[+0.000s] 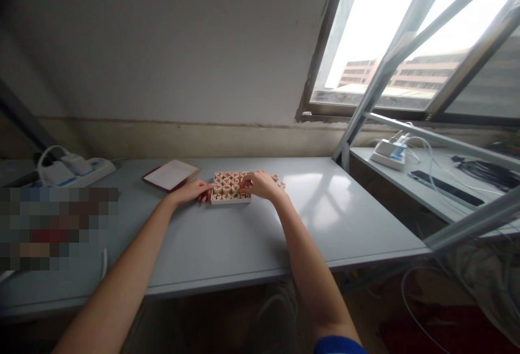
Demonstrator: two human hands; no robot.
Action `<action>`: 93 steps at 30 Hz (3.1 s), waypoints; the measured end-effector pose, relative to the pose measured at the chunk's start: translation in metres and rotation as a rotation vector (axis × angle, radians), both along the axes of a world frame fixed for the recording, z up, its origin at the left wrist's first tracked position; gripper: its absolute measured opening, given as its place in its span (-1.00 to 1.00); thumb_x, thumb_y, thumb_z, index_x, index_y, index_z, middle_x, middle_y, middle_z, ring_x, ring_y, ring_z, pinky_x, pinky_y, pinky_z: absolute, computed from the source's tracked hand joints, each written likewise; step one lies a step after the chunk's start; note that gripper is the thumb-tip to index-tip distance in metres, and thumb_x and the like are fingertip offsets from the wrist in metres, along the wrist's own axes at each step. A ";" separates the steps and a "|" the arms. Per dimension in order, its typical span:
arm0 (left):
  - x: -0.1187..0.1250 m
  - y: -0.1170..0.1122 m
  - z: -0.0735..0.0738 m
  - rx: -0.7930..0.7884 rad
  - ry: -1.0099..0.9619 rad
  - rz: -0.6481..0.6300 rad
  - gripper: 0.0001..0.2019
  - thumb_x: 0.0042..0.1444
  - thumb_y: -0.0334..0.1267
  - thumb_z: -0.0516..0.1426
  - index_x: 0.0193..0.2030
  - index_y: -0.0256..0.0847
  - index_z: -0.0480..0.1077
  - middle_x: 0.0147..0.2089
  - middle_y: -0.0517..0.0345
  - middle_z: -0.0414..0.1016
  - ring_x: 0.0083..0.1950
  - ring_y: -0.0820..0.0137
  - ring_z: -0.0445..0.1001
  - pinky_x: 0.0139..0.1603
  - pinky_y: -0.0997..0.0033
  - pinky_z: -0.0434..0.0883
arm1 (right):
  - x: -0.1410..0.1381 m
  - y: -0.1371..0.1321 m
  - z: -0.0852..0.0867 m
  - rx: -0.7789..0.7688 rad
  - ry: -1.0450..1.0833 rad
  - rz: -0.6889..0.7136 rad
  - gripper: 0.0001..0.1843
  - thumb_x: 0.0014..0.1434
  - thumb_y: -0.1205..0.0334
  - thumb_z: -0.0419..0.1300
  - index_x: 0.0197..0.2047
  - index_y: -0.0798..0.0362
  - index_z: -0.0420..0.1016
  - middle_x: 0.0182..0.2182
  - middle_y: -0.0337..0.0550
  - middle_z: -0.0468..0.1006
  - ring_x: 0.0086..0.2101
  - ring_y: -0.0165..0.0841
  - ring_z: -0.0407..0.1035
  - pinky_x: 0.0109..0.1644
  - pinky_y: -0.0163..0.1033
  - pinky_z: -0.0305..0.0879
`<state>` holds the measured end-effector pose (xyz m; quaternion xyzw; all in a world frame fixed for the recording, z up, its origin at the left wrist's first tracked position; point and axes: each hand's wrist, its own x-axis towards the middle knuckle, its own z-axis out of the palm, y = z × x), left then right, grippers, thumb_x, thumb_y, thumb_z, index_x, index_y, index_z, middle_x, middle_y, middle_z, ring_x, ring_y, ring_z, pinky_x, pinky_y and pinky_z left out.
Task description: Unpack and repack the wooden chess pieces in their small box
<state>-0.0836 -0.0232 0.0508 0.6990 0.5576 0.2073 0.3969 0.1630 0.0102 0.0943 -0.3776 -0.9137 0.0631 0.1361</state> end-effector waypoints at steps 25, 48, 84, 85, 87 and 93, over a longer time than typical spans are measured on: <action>-0.002 0.002 -0.005 0.012 -0.012 0.018 -0.43 -0.01 0.17 -0.09 -0.58 -0.35 0.41 -0.70 0.18 0.31 -0.64 0.54 0.20 -0.54 0.51 0.10 | 0.042 0.026 -0.020 0.150 -0.154 -0.645 -0.73 0.06 0.19 0.11 -0.15 0.05 0.44 -0.18 0.02 0.42 -0.17 -0.22 0.28 -0.18 -0.22 0.10; 0.001 0.000 -0.002 0.022 -0.005 0.021 -0.44 -0.02 0.16 -0.08 -0.57 -0.35 0.42 -0.71 0.18 0.30 -0.64 0.52 0.20 -0.52 0.50 0.12 | 0.018 0.024 -0.014 -0.209 0.171 0.100 -0.74 -0.09 0.23 0.27 -0.24 -0.01 0.49 -0.45 -0.25 0.35 -0.43 -0.45 0.24 -0.36 -0.35 0.16; 0.000 0.000 -0.003 0.030 0.024 0.019 -0.38 -0.05 0.25 -0.11 -0.58 -0.33 0.39 -0.69 0.16 0.32 -0.62 0.51 0.20 -0.52 0.50 0.11 | 0.016 0.017 -0.013 -0.296 0.241 0.075 -0.74 -0.07 0.14 0.24 -0.25 -0.01 0.50 -0.43 -0.25 0.41 -0.41 -0.45 0.23 -0.34 -0.36 0.17; 0.000 0.001 -0.003 0.029 0.018 0.025 -0.37 -0.05 0.26 -0.13 -0.59 -0.33 0.39 -0.69 0.16 0.32 -0.62 0.51 0.20 -0.52 0.50 0.11 | 0.016 0.017 -0.011 -0.308 0.258 0.082 -0.72 -0.06 0.13 0.23 -0.23 -0.01 0.49 -0.43 -0.25 0.41 -0.41 -0.45 0.23 -0.34 -0.36 0.17; 0.000 0.001 -0.004 0.023 -0.002 0.029 -0.35 -0.05 0.28 -0.15 -0.59 -0.33 0.39 -0.70 0.16 0.31 -0.62 0.51 0.21 -0.51 0.50 0.12 | 0.017 0.018 -0.004 -0.285 0.337 0.069 -0.70 0.00 0.09 0.18 -0.18 0.00 0.46 -0.39 -0.24 0.42 -0.38 -0.43 0.25 -0.30 -0.34 0.19; 0.005 -0.011 0.011 -0.023 0.042 -0.012 -0.26 -0.11 0.36 -0.21 -0.66 -0.33 0.39 -0.81 0.23 0.11 -0.72 0.55 0.07 -0.56 0.47 0.08 | 0.022 0.005 0.002 0.107 0.474 -0.449 -0.59 0.11 0.03 0.04 0.03 -0.07 0.30 0.08 -0.06 0.22 0.05 -0.16 0.08 0.03 0.01 0.05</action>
